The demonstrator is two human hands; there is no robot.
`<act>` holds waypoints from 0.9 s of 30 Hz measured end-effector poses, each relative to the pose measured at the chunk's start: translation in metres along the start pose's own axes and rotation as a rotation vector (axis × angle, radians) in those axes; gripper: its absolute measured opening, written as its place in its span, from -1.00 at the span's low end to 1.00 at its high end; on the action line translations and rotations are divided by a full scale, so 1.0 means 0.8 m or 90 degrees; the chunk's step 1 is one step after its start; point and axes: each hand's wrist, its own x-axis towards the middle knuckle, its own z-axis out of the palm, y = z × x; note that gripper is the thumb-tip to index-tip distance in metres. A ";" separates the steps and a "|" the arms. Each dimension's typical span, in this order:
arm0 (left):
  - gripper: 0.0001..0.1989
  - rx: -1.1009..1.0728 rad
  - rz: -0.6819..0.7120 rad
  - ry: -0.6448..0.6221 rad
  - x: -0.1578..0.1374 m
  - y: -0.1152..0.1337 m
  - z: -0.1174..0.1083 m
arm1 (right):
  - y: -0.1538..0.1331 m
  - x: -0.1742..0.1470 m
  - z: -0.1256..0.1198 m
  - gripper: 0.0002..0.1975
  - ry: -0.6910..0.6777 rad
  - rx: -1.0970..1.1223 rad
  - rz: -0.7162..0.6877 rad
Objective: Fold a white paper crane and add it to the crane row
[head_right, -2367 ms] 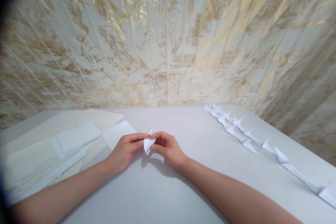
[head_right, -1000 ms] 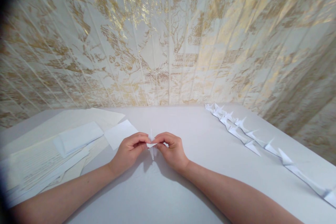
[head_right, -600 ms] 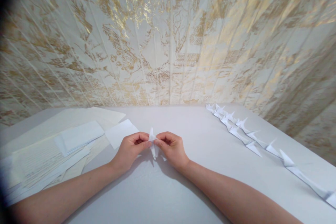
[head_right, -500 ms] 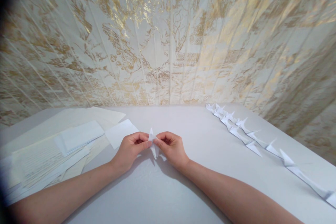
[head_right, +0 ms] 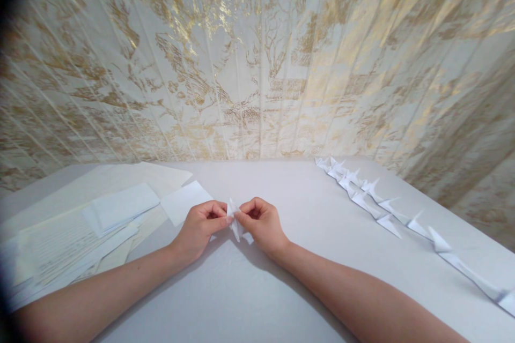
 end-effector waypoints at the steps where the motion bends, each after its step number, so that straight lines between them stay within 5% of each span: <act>1: -0.81 -0.002 0.002 0.002 0.000 -0.001 0.000 | 0.000 0.000 0.000 -0.70 0.004 -0.001 -0.003; 11: -0.60 -0.086 -0.066 -0.033 0.000 -0.002 0.003 | 0.002 0.001 0.000 -0.69 0.005 -0.008 -0.009; 27: -0.59 -0.111 -0.062 -0.005 -0.002 0.001 0.003 | 0.003 -0.001 0.003 -0.71 -0.016 -0.006 0.002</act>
